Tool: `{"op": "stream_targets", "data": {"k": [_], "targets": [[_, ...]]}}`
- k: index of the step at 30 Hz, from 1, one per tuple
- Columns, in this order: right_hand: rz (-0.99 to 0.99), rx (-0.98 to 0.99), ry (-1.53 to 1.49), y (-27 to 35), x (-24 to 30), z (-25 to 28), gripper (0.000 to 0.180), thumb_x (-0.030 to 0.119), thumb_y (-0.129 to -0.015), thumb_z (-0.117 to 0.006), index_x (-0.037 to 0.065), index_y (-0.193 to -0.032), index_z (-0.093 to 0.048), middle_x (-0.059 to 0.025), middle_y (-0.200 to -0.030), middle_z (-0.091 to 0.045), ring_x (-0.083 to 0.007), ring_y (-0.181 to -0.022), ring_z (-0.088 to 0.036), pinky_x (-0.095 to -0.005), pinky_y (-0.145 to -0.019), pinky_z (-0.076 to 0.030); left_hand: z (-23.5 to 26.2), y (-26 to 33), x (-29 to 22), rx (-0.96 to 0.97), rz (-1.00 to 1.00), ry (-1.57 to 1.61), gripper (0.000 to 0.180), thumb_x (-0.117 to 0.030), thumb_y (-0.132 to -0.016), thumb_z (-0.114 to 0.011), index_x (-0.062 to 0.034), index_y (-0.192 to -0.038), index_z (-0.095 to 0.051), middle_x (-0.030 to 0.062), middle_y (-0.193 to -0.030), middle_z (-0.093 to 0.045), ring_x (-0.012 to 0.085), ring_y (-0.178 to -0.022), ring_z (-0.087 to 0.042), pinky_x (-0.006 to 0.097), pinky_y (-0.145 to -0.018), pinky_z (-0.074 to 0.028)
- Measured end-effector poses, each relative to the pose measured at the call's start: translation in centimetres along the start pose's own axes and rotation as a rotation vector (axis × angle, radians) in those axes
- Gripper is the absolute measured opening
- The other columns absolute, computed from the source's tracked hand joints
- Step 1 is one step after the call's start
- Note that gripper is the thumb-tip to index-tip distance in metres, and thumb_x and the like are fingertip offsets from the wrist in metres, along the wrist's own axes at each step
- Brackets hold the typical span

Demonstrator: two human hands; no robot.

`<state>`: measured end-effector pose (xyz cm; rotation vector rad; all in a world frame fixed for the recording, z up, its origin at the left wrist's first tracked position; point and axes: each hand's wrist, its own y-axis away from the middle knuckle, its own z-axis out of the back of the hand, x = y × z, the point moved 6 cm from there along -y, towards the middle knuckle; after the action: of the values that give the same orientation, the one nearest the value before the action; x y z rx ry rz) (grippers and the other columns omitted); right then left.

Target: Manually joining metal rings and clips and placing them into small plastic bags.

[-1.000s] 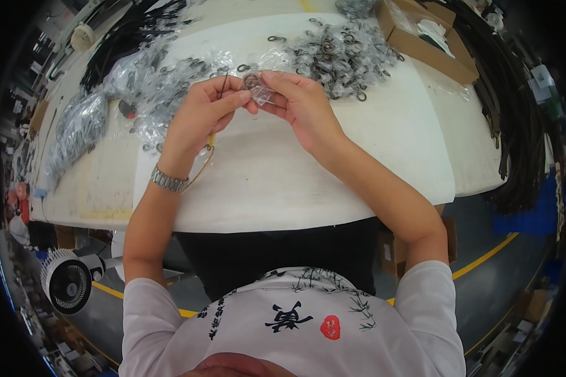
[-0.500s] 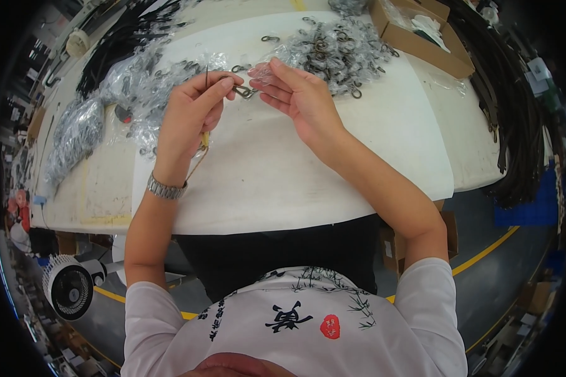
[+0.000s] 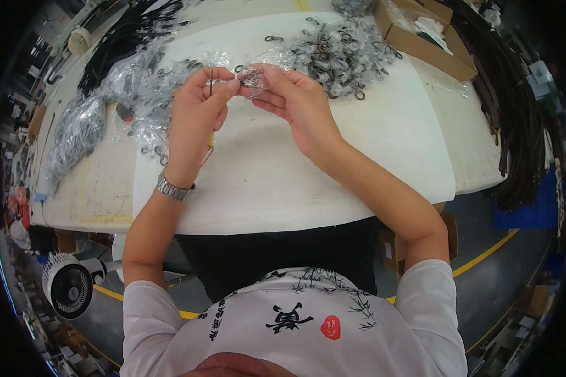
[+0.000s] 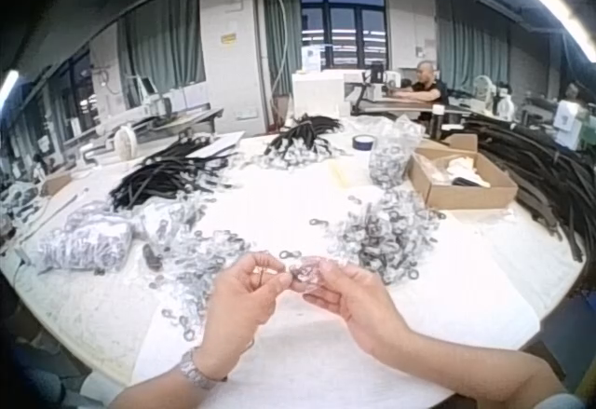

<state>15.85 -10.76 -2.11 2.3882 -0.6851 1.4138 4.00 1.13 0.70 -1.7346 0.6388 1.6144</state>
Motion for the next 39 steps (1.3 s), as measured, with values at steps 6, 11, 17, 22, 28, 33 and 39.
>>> {"op": "stream_targets", "data": {"k": [6,11,17,22,28,33,39], "targets": [[0.039,-0.005,0.008,0.3,0.0,-0.7,0.030,0.021,-0.106,-0.060,0.001,-0.128,-0.067,-0.0073,-0.111,-0.075,-0.0136,-0.105,-0.072,-0.0295,-0.100,-0.056,-0.5,0.1,0.4,0.068,-0.007,-0.127,0.015,-0.015,-0.099,-0.070,-0.0018,-0.101,-0.063,0.0020,-0.077,-0.071,0.0004,-0.050,-0.040,0.019,-0.044,-0.026],[0.098,0.047,0.065,0.4,0.0,-1.0,0.026,0.018,-0.105,-0.062,0.002,-0.123,-0.070,-0.0050,-0.105,-0.075,-0.0092,-0.095,-0.069,-0.0289,-0.099,-0.055,-1.1,0.6,0.0,0.073,0.024,-0.070,0.018,-0.017,-0.100,-0.070,-0.0014,-0.098,-0.063,0.0053,-0.076,-0.073,0.0008,-0.047,-0.041,0.018,-0.042,-0.027],[0.126,0.083,0.071,0.4,0.4,-1.2,0.030,0.018,-0.103,-0.065,0.001,-0.127,-0.066,-0.0056,-0.106,-0.074,-0.0114,-0.095,-0.070,-0.0307,-0.097,-0.056,-0.7,0.0,0.2,0.208,0.044,-0.004,0.021,-0.021,-0.103,-0.067,-0.0009,-0.100,-0.064,0.0083,-0.077,-0.073,0.0008,-0.045,-0.040,0.017,-0.042,-0.027],[0.074,0.123,0.112,-0.3,1.2,-0.5,0.042,0.019,-0.101,-0.067,0.001,-0.138,-0.058,-0.0088,-0.107,-0.074,-0.0163,-0.099,-0.072,-0.0324,-0.090,-0.060,1.0,-1.1,-0.8,0.159,0.024,-0.015,0.021,-0.022,-0.105,-0.064,-0.0005,-0.105,-0.066,0.0021,-0.071,-0.065,-0.0006,-0.047,-0.038,0.017,-0.042,-0.025],[-0.186,0.428,0.073,-0.1,0.2,-1.8,0.041,0.020,-0.101,-0.068,0.001,-0.135,-0.057,-0.0111,-0.108,-0.075,-0.0173,-0.094,-0.073,-0.0282,-0.074,-0.062,0.1,-0.8,-0.6,0.440,0.152,0.054,0.020,-0.021,-0.101,-0.071,-0.0014,-0.102,-0.068,-0.0035,-0.076,-0.062,-0.0018,-0.054,-0.039,0.018,-0.046,-0.024],[-0.235,0.297,0.403,-0.6,-0.2,-1.4,0.031,0.016,-0.101,-0.066,-0.003,-0.126,-0.064,-0.0118,-0.105,-0.075,-0.0158,-0.085,-0.073,-0.0267,-0.066,-0.061,1.3,-0.9,-0.6,0.232,-0.175,-0.307,0.012,-0.011,-0.094,-0.073,-0.0027,-0.095,-0.064,-0.0027,-0.077,-0.063,0.0022,-0.065,-0.053,0.019,-0.056,-0.039],[0.002,0.182,0.601,1.2,0.9,-1.5,0.025,0.011,-0.101,-0.064,-0.006,-0.118,-0.070,-0.0067,-0.087,-0.073,-0.0102,-0.068,-0.066,-0.0240,-0.057,-0.052,-1.0,-0.4,0.1,0.160,-0.143,-0.195,0.009,-0.008,-0.094,-0.068,-0.0020,-0.094,-0.061,-0.0006,-0.075,-0.065,0.0030,-0.065,-0.055,0.021,-0.058,-0.042]]}}
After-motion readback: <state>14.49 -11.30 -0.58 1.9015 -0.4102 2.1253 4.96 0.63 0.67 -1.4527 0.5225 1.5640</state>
